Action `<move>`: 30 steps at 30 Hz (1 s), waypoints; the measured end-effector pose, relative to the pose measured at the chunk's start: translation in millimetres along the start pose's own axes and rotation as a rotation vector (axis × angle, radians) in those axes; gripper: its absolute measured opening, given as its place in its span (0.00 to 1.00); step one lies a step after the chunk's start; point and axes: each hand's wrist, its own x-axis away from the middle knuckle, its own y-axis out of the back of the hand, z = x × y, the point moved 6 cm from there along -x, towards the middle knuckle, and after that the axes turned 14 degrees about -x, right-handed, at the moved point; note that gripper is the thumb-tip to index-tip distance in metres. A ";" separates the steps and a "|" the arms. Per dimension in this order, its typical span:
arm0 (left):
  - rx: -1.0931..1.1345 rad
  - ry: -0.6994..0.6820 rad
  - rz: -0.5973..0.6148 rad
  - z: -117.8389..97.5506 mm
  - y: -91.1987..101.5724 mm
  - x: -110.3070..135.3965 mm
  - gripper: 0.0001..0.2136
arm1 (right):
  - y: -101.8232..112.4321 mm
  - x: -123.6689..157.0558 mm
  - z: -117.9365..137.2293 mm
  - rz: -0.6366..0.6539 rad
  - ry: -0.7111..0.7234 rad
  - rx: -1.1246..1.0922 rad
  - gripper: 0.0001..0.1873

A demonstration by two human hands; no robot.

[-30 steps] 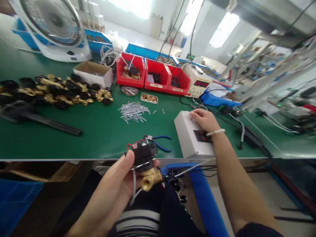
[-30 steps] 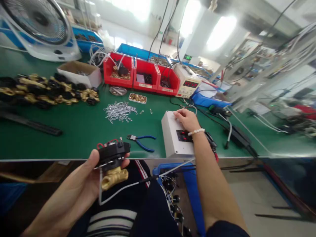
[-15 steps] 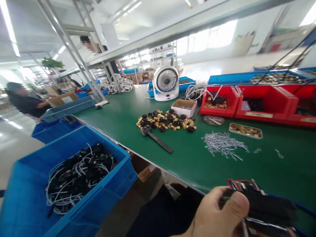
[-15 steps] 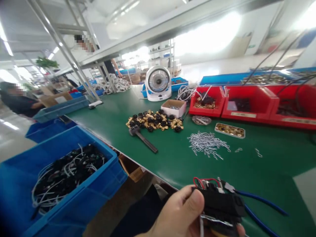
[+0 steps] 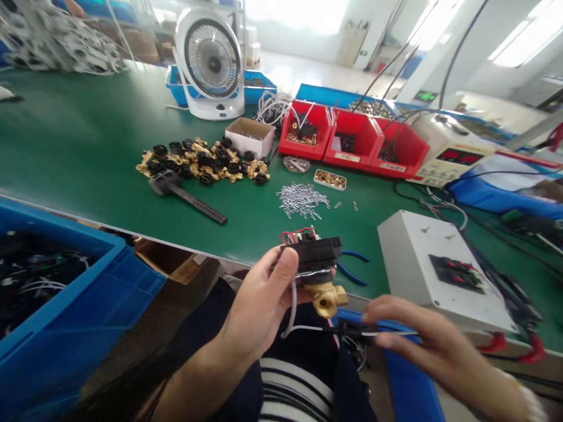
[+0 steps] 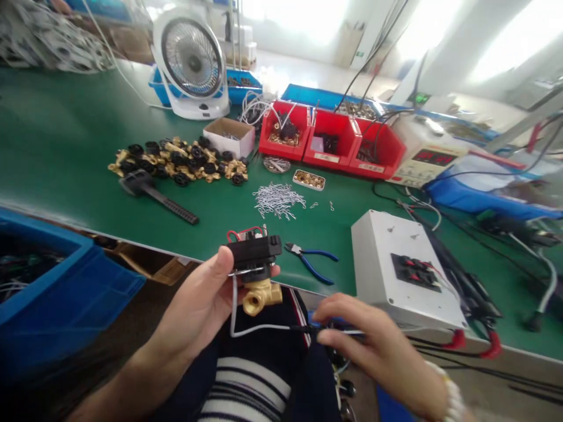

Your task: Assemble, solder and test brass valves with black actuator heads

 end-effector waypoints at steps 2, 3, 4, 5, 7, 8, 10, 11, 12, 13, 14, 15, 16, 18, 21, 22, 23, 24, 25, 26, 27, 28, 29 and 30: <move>-0.007 -0.003 0.001 -0.9 -0.9 1.8 0.22 | -40.2 2.9 -11.4 0.113 -0.033 0.011 0.11; -0.010 -0.004 0.001 -1.2 -1.3 2.8 0.22 | -54.4 5.6 -21.6 0.130 -0.057 0.059 0.11; -0.015 -0.003 0.001 -1.5 -1.6 3.8 0.22 | -65.2 9.1 -33.8 0.140 -0.088 0.118 0.13; -0.020 -0.004 0.002 -1.7 -1.9 4.8 0.21 | -72.9 13.0 -46.8 0.147 -0.122 0.176 0.16; -0.031 -0.007 0.003 -2.1 -2.4 6.6 0.21 | -81.3 21.1 -70.4 0.166 -0.187 0.250 0.19; -0.038 -0.008 0.002 -2.3 -2.6 7.3 0.21 | -83.6 24.8 -79.4 0.179 -0.212 0.264 0.19; -0.059 -0.010 0.005 -2.7 -3.6 8.3 0.22 | -87.0 30.9 -90.7 0.208 -0.245 0.258 0.15; -0.071 -0.010 0.006 -2.9 -4.1 8.6 0.22 | -88.6 33.3 -93.7 0.221 -0.256 0.249 0.13; -0.084 -0.010 0.005 -3.1 -4.7 8.8 0.23 | -90.3 35.4 -95.3 0.230 -0.263 0.236 0.12; -0.095 -0.009 0.008 -3.3 -5.4 8.9 0.24 | -92.2 37.1 -95.8 0.234 -0.266 0.221 0.11; -0.101 -0.008 0.012 -3.4 -6.2 9.0 0.24 | -94.1 38.6 -95.7 0.233 -0.265 0.203 0.11; -0.105 -0.007 0.015 -3.4 -6.8 9.1 0.25 | -96.1 39.9 -95.2 0.230 -0.258 0.186 0.11; -0.108 -0.005 0.014 -3.4 -7.0 9.3 0.25 | -98.2 41.0 -94.4 0.226 -0.248 0.169 0.12; -0.116 -0.003 0.011 -3.3 -6.7 10.0 0.24 | -102.2 42.9 -92.7 0.219 -0.212 0.146 0.13; -0.127 -0.006 0.003 -3.4 -5.0 11.3 0.23 | -104.5 44.7 -88.8 0.189 -0.125 0.154 0.13; -0.135 -0.005 0.002 -3.3 -4.6 11.7 0.22 | -104.1 45.0 -87.1 0.171 -0.094 0.164 0.13; -0.146 -0.003 -0.001 -2.9 -4.4 12.0 0.22 | -103.4 45.1 -85.6 0.154 -0.070 0.174 0.12; -0.158 0.001 -0.008 -2.5 -4.3 12.2 0.23 | -103.1 45.2 -84.3 0.144 -0.055 0.184 0.12; -0.171 0.007 -0.020 -2.2 -4.2 12.6 0.23 | -103.2 45.3 -83.0 0.140 -0.046 0.195 0.13; -0.181 0.010 -0.039 -2.4 -3.9 13.0 0.23 | -104.1 45.3 -81.9 0.143 -0.041 0.209 0.14; -0.191 0.013 -0.066 -3.3 -2.8 13.7 0.24 | -105.7 45.3 -80.8 0.154 -0.036 0.225 0.15; -0.206 0.019 -0.098 -5.2 -0.4 14.4 0.25 | -107.7 45.2 -79.8 0.164 -0.027 0.244 0.17; -0.228 0.027 -0.131 -8.3 4.0 14.9 0.26 | -109.7 44.8 -78.9 0.172 -0.012 0.265 0.18; -0.261 0.047 -0.158 -12.2 10.6 14.4 0.28 | -111.3 44.3 -78.3 0.174 0.006 0.286 0.20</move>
